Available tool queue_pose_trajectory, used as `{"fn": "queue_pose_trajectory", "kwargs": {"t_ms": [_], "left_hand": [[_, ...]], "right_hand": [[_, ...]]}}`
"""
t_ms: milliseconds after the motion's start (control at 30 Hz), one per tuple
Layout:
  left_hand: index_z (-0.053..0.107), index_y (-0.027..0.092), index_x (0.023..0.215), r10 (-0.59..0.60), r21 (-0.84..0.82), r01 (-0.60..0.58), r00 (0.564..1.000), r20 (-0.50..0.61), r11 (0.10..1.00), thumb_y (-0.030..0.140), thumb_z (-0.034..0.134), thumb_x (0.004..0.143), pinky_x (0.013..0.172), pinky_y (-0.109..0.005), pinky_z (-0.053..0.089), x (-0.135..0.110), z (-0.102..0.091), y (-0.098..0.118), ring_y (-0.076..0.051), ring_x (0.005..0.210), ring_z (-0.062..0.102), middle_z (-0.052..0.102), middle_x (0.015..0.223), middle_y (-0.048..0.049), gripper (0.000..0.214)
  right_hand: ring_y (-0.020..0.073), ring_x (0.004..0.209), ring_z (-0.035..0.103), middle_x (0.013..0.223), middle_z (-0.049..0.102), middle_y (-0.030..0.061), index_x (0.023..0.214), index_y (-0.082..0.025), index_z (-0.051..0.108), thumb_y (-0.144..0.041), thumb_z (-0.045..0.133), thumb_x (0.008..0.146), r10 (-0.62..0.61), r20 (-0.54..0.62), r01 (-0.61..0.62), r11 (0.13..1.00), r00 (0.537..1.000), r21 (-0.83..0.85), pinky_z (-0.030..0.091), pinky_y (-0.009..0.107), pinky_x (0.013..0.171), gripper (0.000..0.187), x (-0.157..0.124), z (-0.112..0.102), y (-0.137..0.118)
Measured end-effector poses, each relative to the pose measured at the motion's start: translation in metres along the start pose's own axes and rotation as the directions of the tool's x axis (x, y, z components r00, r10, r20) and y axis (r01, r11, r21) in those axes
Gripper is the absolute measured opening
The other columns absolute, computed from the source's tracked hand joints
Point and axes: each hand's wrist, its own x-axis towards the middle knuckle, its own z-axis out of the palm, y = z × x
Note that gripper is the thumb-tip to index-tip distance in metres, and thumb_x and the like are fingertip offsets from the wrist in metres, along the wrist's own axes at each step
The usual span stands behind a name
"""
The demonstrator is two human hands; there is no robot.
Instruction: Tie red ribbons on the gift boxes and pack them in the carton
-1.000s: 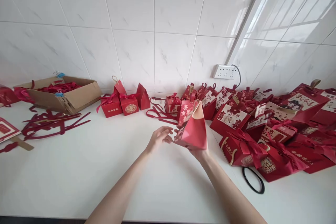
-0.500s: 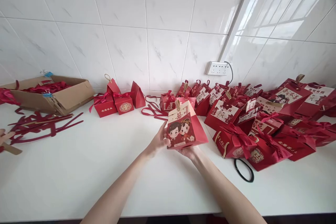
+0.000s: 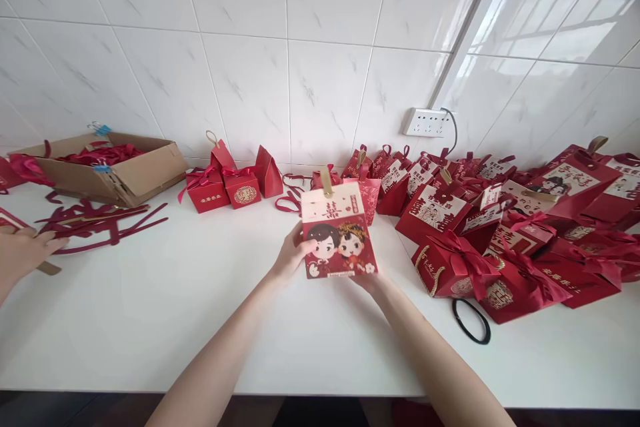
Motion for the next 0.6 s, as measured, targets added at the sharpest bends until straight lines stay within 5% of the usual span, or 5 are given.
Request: {"fn": "queue_pose_trajectory", "kwargs": {"t_ms": [100, 167, 333, 600], "left_hand": [[0.055, 0.021, 0.1, 0.105, 0.041, -0.1, 0.986, -0.13, 0.994, 0.029, 0.071, 0.062, 0.075, -0.033, 0.051, 0.0042, -0.0066, 0.0043, -0.023, 0.089, 0.062, 0.066, 0.097, -0.004, 0.042], [0.055, 0.02, 0.098, 0.156, 0.104, -0.14, 0.972, -0.174, 0.985, 0.029, 0.071, 0.062, 0.075, -0.031, 0.051, 0.0055, -0.0086, 0.0066, -0.023, 0.091, 0.061, 0.065, 0.096, -0.0044, 0.04], [0.056, 0.02, 0.1, 0.164, 0.16, -0.141, 0.976, -0.141, 0.977, 0.032, 0.07, 0.064, 0.076, -0.032, 0.05, 0.0048, -0.0085, 0.0068, -0.024, 0.093, 0.061, 0.066, 0.1, -0.0059, 0.04], [0.049, 0.024, 0.116, 0.097, 0.043, -0.092, 0.986, -0.135, 0.995, 0.055, 0.063, 0.069, 0.073, -0.034, 0.051, 0.0039, -0.0091, 0.0051, -0.028, 0.1, 0.06, 0.064, 0.109, -0.0068, 0.058]], "right_hand": [[0.0224, 0.083, 0.063, 0.088, 0.069, 0.0061, 0.081, -0.02, 0.067, -0.062, 0.055, 0.07, 0.079, -0.085, -0.073, 0.995, 0.993, 0.067, 0.05, 0.035, 0.072, 0.046, 0.0072, -0.0056, -0.008], [0.022, 0.088, 0.061, 0.092, 0.068, 0.0064, 0.084, -0.019, 0.067, -0.065, 0.047, 0.074, 0.0, -0.12, 0.003, 1.0, 0.993, 0.029, 0.048, 0.034, 0.076, 0.051, 0.0084, -0.0073, -0.0112], [0.0205, 0.09, 0.06, 0.102, 0.065, 0.0031, 0.101, -0.023, 0.06, -0.05, 0.064, 0.072, -0.217, -0.054, 0.205, 0.963, 0.975, -0.174, 0.048, 0.031, 0.076, 0.04, 0.0027, -0.0031, -0.0062], [0.0191, 0.082, 0.062, 0.093, 0.067, 0.0039, 0.093, -0.019, 0.062, -0.051, 0.058, 0.076, -0.125, -0.103, 0.11, 0.984, 0.987, -0.142, 0.05, 0.03, 0.071, 0.037, 0.0008, 0.0002, -0.0045]]}}
